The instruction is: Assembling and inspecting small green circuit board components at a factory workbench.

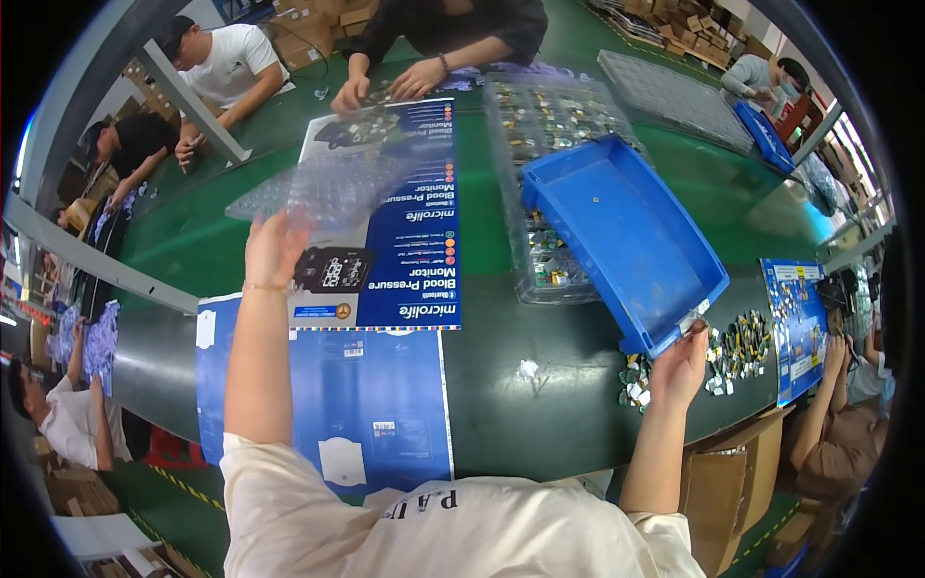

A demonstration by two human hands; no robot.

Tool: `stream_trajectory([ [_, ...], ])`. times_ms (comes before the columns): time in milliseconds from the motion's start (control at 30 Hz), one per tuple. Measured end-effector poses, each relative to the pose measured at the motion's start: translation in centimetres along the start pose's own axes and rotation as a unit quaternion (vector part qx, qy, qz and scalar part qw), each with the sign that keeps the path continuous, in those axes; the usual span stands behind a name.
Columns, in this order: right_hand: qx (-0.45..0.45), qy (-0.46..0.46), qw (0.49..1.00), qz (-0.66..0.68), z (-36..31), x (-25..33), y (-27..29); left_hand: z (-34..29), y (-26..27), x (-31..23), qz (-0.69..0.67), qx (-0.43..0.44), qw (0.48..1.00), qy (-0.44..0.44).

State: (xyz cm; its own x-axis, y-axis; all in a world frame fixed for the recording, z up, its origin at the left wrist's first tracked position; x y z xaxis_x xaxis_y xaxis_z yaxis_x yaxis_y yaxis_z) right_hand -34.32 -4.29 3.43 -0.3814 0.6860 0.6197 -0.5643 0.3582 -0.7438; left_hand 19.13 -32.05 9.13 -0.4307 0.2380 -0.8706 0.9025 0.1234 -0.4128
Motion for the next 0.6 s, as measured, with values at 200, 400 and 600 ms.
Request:
stream_trajectory([
  [200,0.018,-0.002,1.000,0.016,0.1,0.1,0.4,-9.1,5.9,4.5,0.004,0.000,0.999,0.049],
  [400,0.022,-0.014,1.000,-0.004,0.5,-0.2,1.3,-17.8,14.1,6.0,0.021,-0.125,0.987,0.096],
  [600,0.040,-0.031,0.997,-0.056,0.8,0.7,1.0,-26.3,21.2,6.6,0.091,-0.278,0.948,0.125],
])
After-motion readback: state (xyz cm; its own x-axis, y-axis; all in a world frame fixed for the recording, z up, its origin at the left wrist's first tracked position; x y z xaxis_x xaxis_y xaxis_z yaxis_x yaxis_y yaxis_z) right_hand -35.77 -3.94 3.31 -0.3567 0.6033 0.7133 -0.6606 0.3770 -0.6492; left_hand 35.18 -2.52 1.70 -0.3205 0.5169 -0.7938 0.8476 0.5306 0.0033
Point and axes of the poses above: each hand's wrist, its own z-axis towards the middle knuckle, its own y-axis out of the back of the hand, x = y × z, the point moved 6 cm from there along z, towards the middle knuckle, and after that the axes turned 11 degrees about y, right-handed, at the moved point
